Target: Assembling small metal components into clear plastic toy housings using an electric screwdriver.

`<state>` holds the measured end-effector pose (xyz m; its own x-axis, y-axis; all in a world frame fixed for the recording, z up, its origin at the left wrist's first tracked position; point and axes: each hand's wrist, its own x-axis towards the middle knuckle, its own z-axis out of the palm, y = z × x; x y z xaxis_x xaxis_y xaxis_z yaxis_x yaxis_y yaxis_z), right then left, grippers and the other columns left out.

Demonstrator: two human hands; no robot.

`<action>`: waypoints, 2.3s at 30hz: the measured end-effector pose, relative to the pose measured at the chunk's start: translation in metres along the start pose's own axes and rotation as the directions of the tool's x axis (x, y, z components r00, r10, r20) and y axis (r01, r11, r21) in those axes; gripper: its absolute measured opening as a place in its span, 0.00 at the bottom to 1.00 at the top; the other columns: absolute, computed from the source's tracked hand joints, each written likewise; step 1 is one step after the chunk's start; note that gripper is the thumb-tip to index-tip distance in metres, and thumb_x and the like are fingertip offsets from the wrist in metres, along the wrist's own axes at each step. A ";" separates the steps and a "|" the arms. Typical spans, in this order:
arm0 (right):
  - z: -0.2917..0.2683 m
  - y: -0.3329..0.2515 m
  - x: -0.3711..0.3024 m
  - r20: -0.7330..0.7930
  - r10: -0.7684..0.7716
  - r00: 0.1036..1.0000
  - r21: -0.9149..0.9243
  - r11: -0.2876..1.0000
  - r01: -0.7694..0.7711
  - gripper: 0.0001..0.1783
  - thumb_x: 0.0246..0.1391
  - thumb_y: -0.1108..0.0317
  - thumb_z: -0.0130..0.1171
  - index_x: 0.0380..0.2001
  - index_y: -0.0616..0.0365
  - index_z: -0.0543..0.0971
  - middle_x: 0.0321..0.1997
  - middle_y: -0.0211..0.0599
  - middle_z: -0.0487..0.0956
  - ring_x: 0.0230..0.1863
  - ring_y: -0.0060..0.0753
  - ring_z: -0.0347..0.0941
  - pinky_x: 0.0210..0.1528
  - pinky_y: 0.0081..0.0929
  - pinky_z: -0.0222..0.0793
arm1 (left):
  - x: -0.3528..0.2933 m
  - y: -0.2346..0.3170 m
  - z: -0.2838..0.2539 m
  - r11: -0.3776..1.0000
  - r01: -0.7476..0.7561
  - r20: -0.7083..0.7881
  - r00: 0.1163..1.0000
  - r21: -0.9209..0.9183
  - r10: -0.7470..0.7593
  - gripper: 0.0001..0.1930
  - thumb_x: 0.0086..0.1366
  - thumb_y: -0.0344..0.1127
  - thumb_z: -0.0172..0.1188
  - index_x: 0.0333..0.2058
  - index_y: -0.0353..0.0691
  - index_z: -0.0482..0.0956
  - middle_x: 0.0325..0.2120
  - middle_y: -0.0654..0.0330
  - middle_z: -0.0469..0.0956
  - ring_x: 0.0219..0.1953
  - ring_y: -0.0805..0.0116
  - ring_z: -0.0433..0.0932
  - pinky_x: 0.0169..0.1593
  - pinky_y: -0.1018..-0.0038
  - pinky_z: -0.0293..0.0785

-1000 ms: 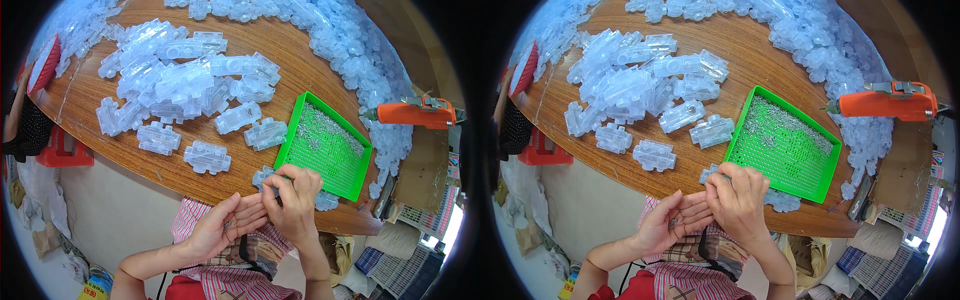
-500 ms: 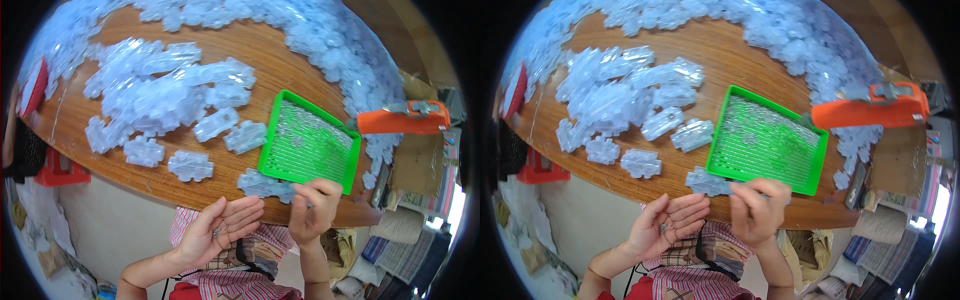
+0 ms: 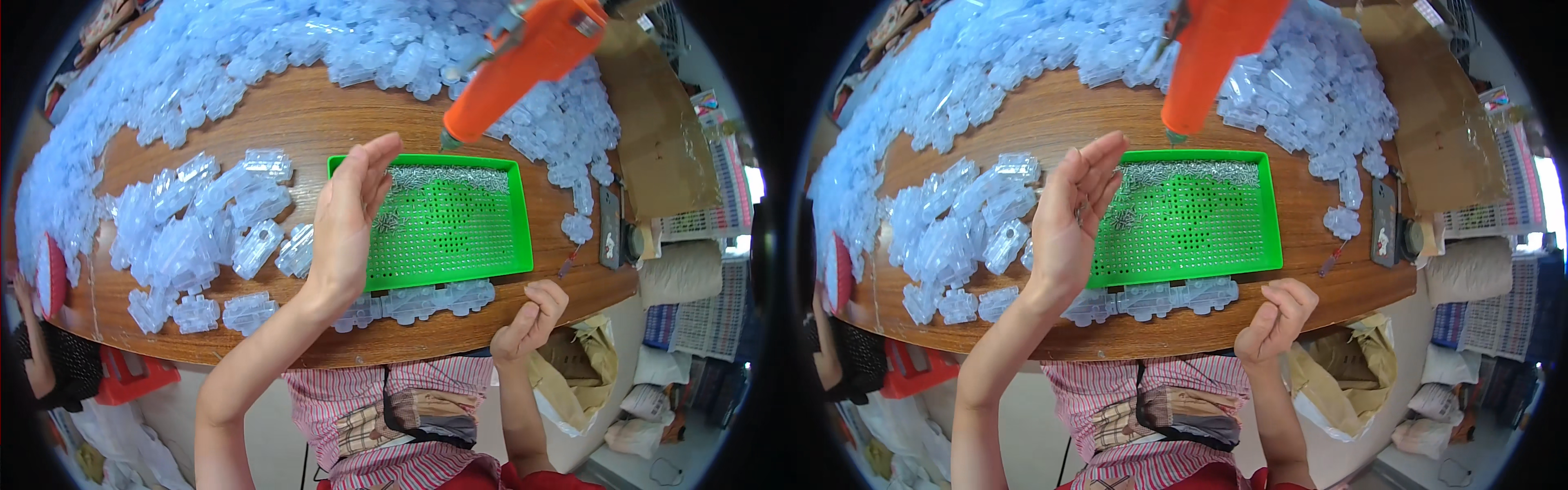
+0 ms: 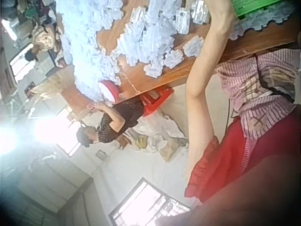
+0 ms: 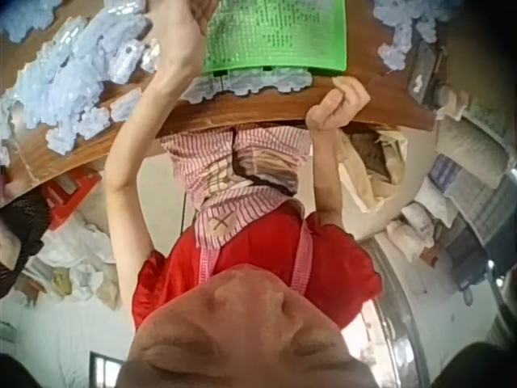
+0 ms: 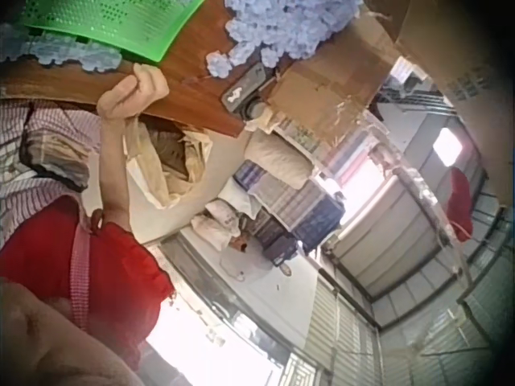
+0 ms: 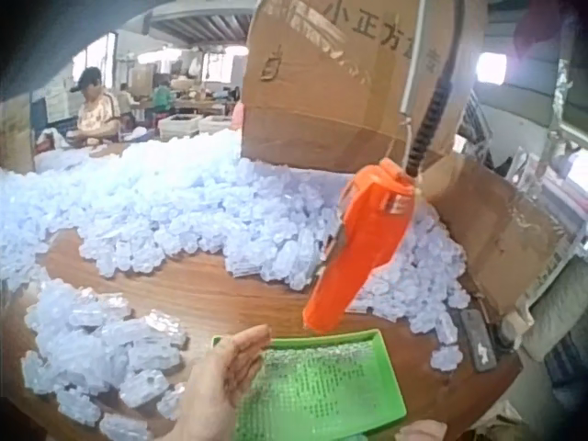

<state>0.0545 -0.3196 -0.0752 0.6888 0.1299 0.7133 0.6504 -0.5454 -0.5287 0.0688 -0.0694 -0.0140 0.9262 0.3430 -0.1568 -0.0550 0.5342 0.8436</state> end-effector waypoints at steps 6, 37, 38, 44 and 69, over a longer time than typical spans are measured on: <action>-0.002 0.000 0.005 0.057 -0.005 0.998 0.030 1.000 0.003 0.10 0.62 0.69 0.43 0.37 0.63 0.72 0.41 0.45 0.69 0.42 0.38 0.66 0.46 0.32 0.62 | 0.015 -0.009 0.003 0.969 -0.103 0.126 0.989 0.225 0.076 0.32 0.74 0.54 0.29 0.59 0.32 0.67 0.60 0.53 0.68 0.66 0.64 0.61 0.70 0.68 0.49; -0.004 -0.001 0.006 0.050 0.027 0.998 0.065 0.997 -0.030 0.10 0.57 0.65 0.49 0.33 0.59 0.76 0.36 0.41 0.73 0.37 0.41 0.68 0.44 0.38 0.63 | 0.021 0.007 -0.017 0.909 0.294 0.494 0.861 -0.294 -0.119 0.37 0.73 0.57 0.32 0.69 0.33 0.43 0.71 0.53 0.45 0.72 0.67 0.46 0.71 0.73 0.45; -0.004 -0.001 0.006 0.052 0.025 0.998 0.068 0.997 -0.029 0.09 0.57 0.66 0.49 0.33 0.59 0.76 0.36 0.41 0.73 0.37 0.41 0.68 0.44 0.38 0.63 | 0.021 0.007 -0.017 0.901 0.295 0.494 0.863 -0.317 -0.108 0.37 0.73 0.57 0.33 0.68 0.32 0.43 0.70 0.52 0.46 0.71 0.67 0.47 0.71 0.73 0.47; -0.004 0.000 0.005 0.062 0.027 0.998 0.064 0.997 -0.031 0.09 0.57 0.66 0.50 0.34 0.59 0.76 0.36 0.41 0.73 0.38 0.41 0.67 0.44 0.39 0.63 | -0.002 0.016 -0.006 0.998 0.067 0.223 0.973 0.008 -0.067 0.28 0.74 0.38 0.43 0.67 0.33 0.48 0.68 0.49 0.50 0.67 0.62 0.59 0.70 0.69 0.55; -0.001 -0.003 0.010 0.090 -0.010 0.996 0.036 0.999 0.006 0.07 0.57 0.68 0.52 0.34 0.59 0.77 0.35 0.39 0.74 0.37 0.40 0.67 0.43 0.36 0.64 | -0.174 0.077 0.006 0.783 -0.583 0.597 0.556 -0.216 0.578 0.10 0.65 0.31 0.59 0.45 0.48 0.78 0.48 0.66 0.73 0.48 0.69 0.75 0.50 0.78 0.70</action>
<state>0.0592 -0.3177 -0.0657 0.7084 0.2088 0.6743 0.6659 -0.5146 -0.5402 -0.0942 -0.0923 0.0810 0.7056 0.0381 0.7076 -0.6637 0.3856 0.6410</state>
